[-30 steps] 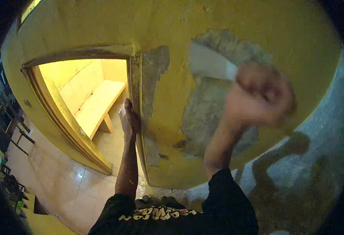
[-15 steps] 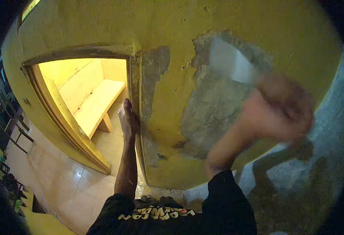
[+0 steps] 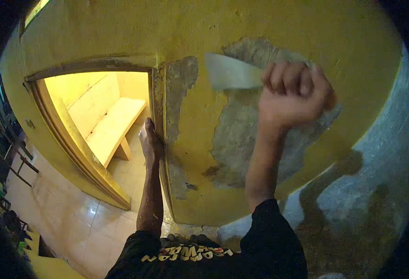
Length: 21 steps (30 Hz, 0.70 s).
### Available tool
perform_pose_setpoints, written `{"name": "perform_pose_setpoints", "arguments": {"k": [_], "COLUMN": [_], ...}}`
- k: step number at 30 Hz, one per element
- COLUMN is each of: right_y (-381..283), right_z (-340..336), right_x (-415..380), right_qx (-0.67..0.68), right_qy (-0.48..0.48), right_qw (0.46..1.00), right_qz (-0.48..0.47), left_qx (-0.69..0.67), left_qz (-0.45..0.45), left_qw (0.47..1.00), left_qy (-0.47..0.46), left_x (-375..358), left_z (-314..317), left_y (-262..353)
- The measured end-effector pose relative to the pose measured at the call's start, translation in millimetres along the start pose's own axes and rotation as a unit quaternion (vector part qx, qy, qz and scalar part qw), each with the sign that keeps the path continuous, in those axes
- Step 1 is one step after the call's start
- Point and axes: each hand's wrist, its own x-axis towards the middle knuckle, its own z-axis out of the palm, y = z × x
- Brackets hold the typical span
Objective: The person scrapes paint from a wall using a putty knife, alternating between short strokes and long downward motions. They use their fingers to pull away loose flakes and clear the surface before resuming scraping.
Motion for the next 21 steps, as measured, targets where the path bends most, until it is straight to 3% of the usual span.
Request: {"name": "perform_pose_setpoints", "arguments": {"k": [2,3,7,9,13,15,18,21], "right_y": [-17.2,-29.0,-16.3,-24.0,-18.2,-24.5,-18.6,-18.5], "right_z": [-5.2,-6.7,-12.4,-18.2,-15.8,-19.8,-11.1,-17.9], "right_x": [-10.6,-11.2,6.6,-4.1,-1.4,-5.9,-2.4,-6.3], "right_qx": [-0.035,0.066,0.001,-0.035,0.019,-0.050,-0.013,-0.042], "right_qy": [-0.118,-0.122,-0.124,-0.094,-0.109,-0.141,-0.144,-0.120], "right_qw": [0.983,0.985,0.989,0.979,0.990,0.974,0.983,0.977], "right_qz": [-0.138,-0.105,-0.086,-0.176,-0.087,-0.168,-0.113,-0.174], "left_qx": [0.011,0.015,0.010,-0.005,-0.005,-0.011,-0.019,-0.011], "left_qz": [0.002,0.008,0.008,0.002,-0.001,0.001,0.001,0.002], "left_qw": [1.000,1.000,1.000,1.000,1.000,1.000,1.000,1.000], "left_qy": [0.001,0.014,0.015,0.015,0.005,-0.006,0.013,0.000], "left_x": [5.8,5.1,2.4,2.8,4.7,6.8,8.7,2.1], "left_z": [2.8,4.6,2.1,6.4,2.2,3.0,0.2,4.0], "left_y": [6.7,8.2,10.5,6.1,-3.2,-4.9,-9.2,3.3]}}
